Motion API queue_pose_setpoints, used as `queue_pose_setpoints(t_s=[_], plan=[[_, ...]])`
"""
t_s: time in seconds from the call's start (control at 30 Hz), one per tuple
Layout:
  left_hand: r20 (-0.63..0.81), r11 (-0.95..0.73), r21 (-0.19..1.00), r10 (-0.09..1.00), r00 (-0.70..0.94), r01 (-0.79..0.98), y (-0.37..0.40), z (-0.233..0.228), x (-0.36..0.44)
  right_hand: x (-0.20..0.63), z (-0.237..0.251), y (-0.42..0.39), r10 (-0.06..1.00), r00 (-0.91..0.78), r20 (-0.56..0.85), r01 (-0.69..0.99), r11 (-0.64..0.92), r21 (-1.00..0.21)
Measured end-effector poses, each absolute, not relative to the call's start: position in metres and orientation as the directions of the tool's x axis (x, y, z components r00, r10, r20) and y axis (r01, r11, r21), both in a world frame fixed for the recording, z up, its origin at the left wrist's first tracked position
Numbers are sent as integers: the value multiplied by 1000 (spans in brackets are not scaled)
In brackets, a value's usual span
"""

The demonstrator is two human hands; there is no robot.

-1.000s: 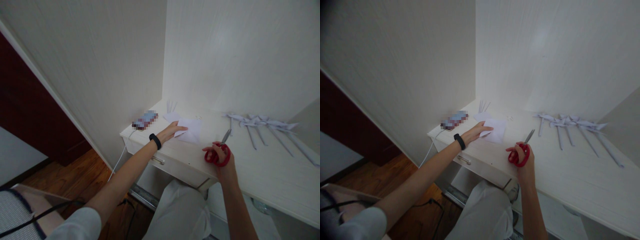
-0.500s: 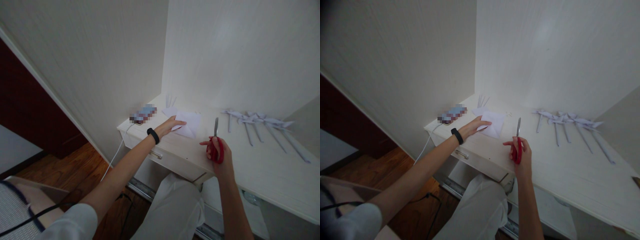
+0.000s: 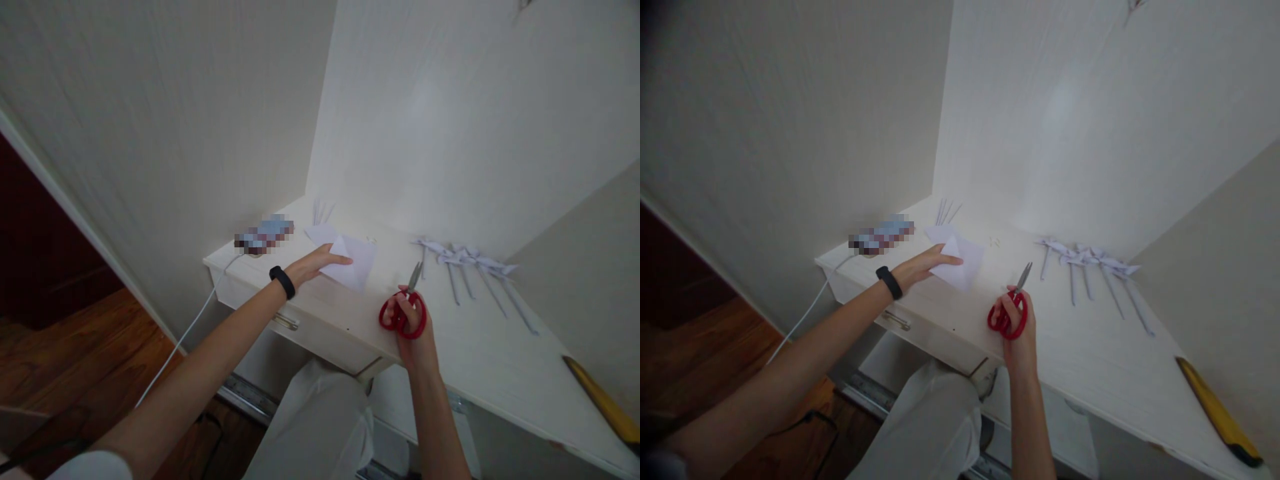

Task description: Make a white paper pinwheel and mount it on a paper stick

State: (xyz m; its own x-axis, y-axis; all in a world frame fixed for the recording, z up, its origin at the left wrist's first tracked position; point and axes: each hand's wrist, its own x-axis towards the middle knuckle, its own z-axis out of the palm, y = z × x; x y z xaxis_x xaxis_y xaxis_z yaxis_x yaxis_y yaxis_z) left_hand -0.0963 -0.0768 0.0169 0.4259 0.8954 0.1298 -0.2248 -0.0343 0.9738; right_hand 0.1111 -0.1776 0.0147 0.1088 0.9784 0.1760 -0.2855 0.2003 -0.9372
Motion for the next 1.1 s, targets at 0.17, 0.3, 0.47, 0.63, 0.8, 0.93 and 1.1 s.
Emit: queue_pose_setpoints(t_s=[0.17, 0.3, 0.47, 0.63, 0.8, 0.93, 1.1], plan=[[108, 2, 973, 878, 466, -229, -75, 17, -94, 113, 21, -200, 987, 11, 159, -272, 156, -949], [114, 9, 970, 866, 486, -245, -78, 21, -92, 116, 25, -222, 997, -38, 66, -272, 53, -961], [86, 36, 972, 863, 497, -231, -82, 26, -91, 117, 26, -232, 999, -39, -15, -107, -20, -994], [64, 35, 983, 850, 523, -178, -87, 27, -91, 114, 20, -245, 991, 117, 72, -86, 82, -993], [11, 62, 993, 806, 592, -104, -89, 29, -89, 104, -1, -277, 963, 254, 92, -206, 147, -967], [-20, 66, 997, 748, 663, -43, -89, 28, -84, 99, -10, -288, 977, 132, 166, -238, 194, -952], [-23, 54, 998, 741, 671, -26, -80, 36, -75, 106, 17, -265, 968, 29, 248, -145, 250, -957]])
